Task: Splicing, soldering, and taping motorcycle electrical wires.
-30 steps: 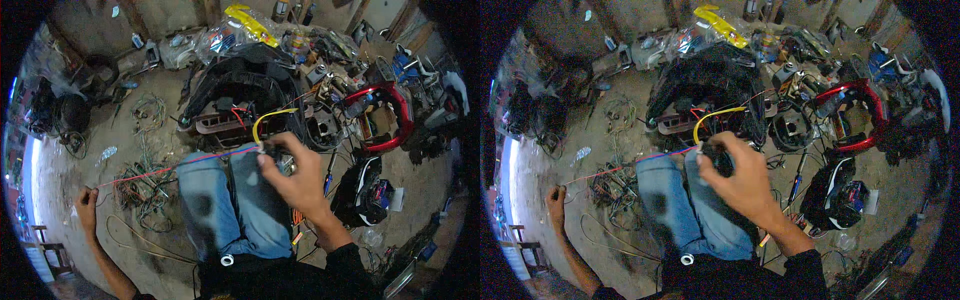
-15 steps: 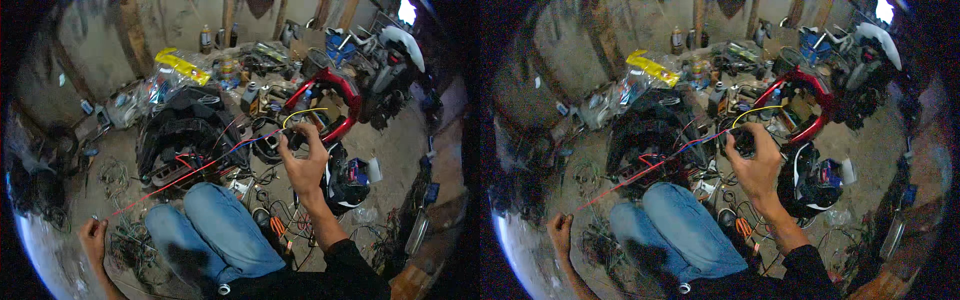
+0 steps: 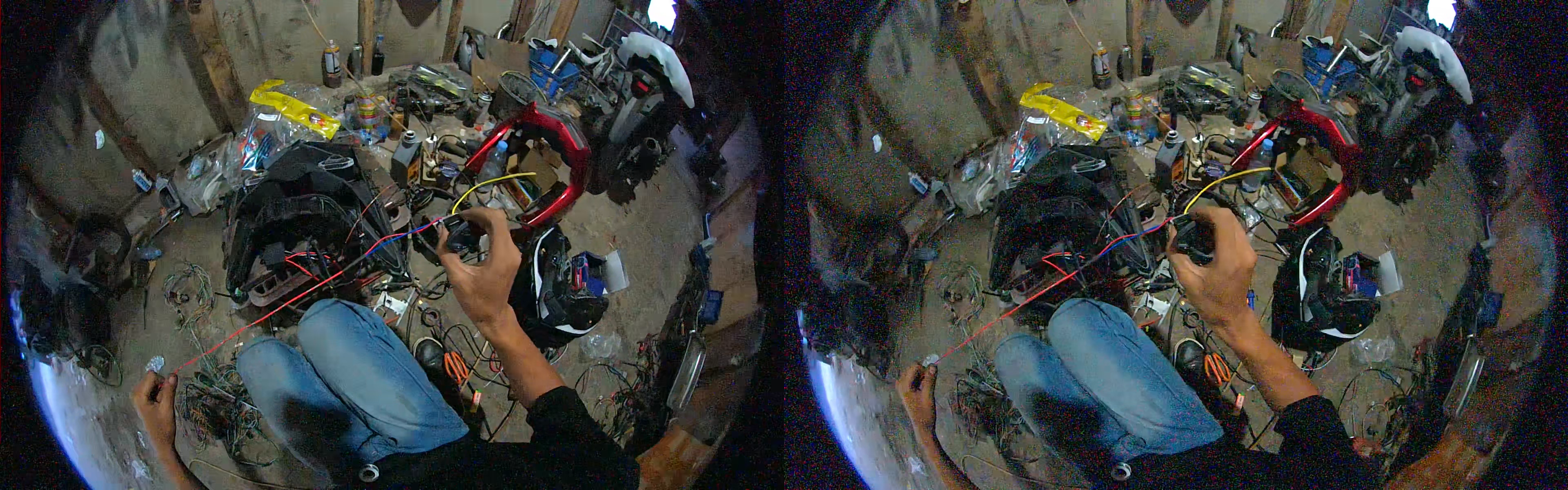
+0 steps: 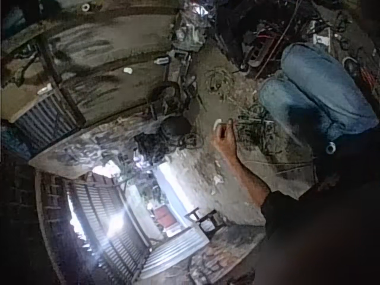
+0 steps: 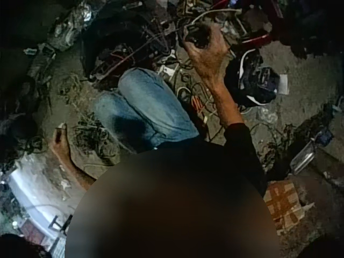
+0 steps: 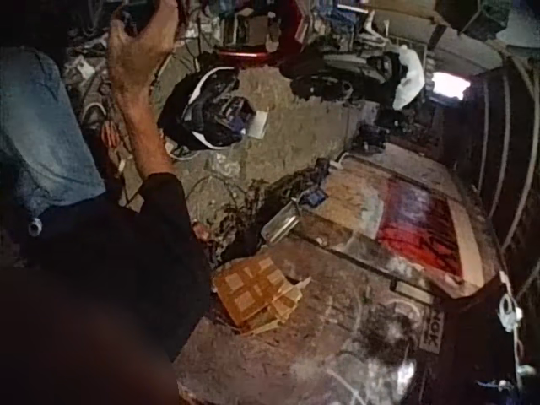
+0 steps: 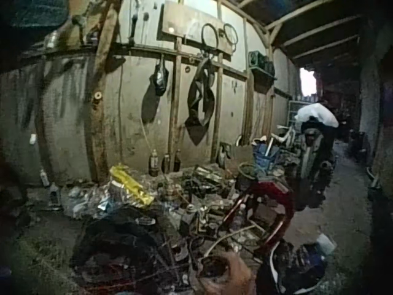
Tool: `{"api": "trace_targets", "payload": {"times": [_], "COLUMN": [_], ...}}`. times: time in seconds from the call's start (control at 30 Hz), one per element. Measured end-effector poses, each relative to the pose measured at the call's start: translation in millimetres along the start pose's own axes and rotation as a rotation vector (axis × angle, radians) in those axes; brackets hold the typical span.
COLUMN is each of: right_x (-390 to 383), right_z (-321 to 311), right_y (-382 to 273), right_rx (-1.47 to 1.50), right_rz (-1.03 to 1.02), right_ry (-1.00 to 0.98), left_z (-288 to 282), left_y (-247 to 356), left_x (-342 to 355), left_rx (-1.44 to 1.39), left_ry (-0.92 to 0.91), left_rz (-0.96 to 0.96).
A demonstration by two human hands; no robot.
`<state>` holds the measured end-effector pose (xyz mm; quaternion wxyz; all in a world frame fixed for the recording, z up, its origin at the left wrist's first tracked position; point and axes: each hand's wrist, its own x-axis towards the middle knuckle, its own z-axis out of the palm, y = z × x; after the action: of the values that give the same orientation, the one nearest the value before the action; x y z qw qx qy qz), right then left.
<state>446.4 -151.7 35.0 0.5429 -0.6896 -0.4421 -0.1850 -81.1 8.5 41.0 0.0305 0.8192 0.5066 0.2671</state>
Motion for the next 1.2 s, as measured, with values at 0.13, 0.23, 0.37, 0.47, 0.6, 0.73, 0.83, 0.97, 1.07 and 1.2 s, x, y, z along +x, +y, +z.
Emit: {"api": "trace_targets", "payload": {"times": [0.13, 0.23, 0.37, 0.47, 0.6, 0.73, 0.83, 0.97, 1.07, 1.2], "right_x": [-3, -7, -14, -15, -18, -20, -22, -25, -28, -32], "right_z": [1, 0, -2, 0, -3, -4, -4, -5, -7, -5], "right_y": [5, 9, 14, 21, 29, 33, 36, 41, 44, 46], "right_rx": [-0.011, -0.044, -0.072, -0.027, -0.003, -0.025, 0.011, -0.001, -0.026, 0.034], "right_rz": [-0.027, -0.081, 0.020, 0.049, 0.130, 0.073, 0.119, 0.104, 0.123, 0.160], "right_ry": [0.016, 0.042, 0.029, 0.047, 0.041, 0.050, 0.063, 0.076, 0.079, 0.064], "left_z": [-8, -11, -9, -9, -10, -8, -6, -4, 0, 3], "left_y": [4, 7, 15, 27, 47, 62, 65, 64, 63, 63], "left_x": [-2, 0, 2, 4, 11, 19, 23, 23, 22, 21], "left_rx": [-0.102, -0.022, 0.015, -0.056, -0.087, -0.153, -0.156, -0.154, -0.194, -0.245], "left_ry": [-0.023, -0.026, -0.010, -0.034, -0.072, -0.051, -0.041, -0.017, 0.000, 0.064], "left_rz": [-0.071, -0.017, 0.034, -0.031, -0.081, -0.150, -0.119, -0.093, -0.099, -0.091]}}
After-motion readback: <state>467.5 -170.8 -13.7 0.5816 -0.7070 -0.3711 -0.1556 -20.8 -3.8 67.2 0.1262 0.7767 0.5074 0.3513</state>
